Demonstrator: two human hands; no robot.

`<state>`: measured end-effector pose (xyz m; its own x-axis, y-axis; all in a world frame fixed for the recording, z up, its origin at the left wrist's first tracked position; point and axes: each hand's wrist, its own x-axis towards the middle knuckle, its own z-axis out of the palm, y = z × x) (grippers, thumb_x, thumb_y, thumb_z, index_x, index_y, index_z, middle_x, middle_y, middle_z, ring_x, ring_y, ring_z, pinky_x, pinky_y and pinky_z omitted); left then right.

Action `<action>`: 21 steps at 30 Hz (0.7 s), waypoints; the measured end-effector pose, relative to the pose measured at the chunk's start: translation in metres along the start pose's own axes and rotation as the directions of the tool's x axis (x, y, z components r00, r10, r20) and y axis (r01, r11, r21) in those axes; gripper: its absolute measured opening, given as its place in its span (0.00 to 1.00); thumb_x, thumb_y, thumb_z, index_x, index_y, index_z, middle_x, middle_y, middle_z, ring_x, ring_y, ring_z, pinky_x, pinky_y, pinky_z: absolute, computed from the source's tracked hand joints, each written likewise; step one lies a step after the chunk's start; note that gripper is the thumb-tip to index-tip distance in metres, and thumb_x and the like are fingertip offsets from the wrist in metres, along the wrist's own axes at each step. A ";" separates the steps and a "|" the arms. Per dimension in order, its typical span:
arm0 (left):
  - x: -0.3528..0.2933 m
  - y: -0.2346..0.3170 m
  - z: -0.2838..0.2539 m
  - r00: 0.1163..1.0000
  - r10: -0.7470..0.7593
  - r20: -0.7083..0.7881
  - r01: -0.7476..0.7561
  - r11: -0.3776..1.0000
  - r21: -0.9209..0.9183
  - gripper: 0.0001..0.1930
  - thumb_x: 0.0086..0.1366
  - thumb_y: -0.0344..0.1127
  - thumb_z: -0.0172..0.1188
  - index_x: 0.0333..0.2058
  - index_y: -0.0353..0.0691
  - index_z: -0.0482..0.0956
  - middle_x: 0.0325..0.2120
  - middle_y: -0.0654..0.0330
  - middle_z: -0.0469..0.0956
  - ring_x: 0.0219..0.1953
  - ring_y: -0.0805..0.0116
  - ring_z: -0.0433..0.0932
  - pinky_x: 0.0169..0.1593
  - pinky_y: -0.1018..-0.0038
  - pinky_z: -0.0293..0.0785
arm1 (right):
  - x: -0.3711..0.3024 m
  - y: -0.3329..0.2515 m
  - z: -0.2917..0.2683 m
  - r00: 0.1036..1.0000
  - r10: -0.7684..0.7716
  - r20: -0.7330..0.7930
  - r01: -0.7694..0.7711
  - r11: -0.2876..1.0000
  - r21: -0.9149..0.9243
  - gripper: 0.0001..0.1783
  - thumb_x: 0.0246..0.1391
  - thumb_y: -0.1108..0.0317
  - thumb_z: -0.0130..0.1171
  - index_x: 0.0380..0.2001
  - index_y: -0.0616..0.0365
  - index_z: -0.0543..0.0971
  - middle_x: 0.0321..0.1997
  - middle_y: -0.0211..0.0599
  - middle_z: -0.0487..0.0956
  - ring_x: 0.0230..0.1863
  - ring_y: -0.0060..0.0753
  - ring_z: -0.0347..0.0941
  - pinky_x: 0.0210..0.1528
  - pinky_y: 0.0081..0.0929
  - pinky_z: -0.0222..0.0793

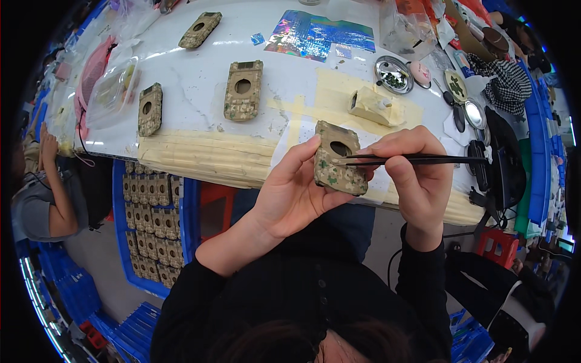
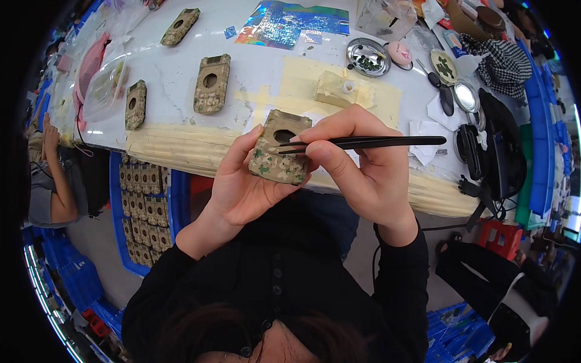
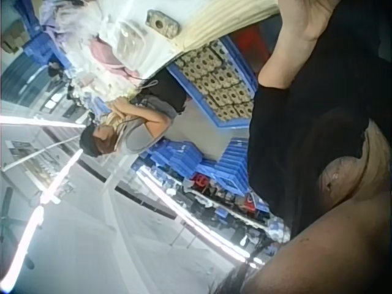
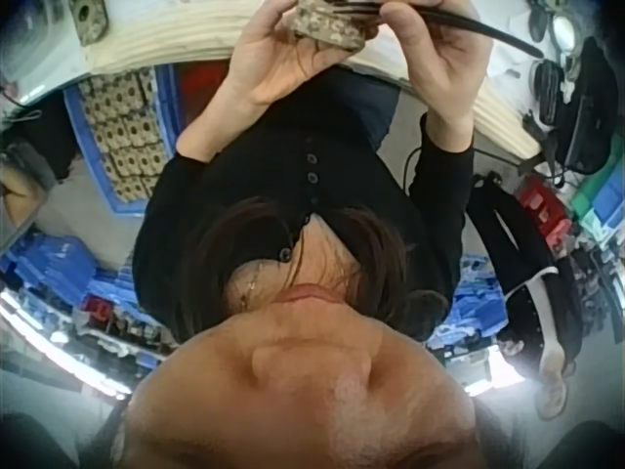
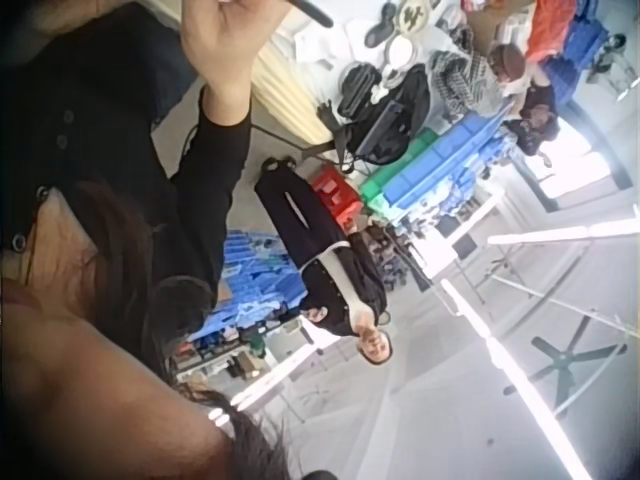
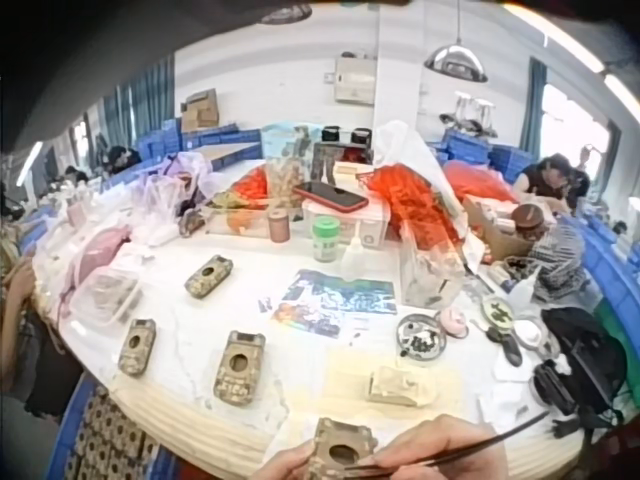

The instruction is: Apply paint and detail markings onto plastic toy tank components using a paintbrush.

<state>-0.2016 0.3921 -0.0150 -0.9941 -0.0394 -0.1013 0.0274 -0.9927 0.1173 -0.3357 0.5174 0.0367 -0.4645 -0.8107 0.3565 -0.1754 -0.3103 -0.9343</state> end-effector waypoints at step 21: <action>-0.001 0.000 0.001 0.999 0.008 -0.048 -0.007 1.000 0.024 0.28 0.71 0.48 0.40 0.59 0.31 0.57 0.52 0.45 0.70 0.54 0.54 0.73 0.52 0.64 0.78 | 0.000 -0.001 0.000 1.000 -0.001 0.001 0.001 0.999 -0.039 0.07 0.56 0.74 0.58 0.34 0.69 0.77 0.31 0.39 0.78 0.30 0.24 0.76 0.32 0.19 0.73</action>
<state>-0.2009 0.3923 -0.0139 -0.9877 -0.0526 -0.1475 0.0315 -0.9894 0.1416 -0.3353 0.5177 0.0372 -0.4630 -0.8110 0.3577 -0.2098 -0.2918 -0.9332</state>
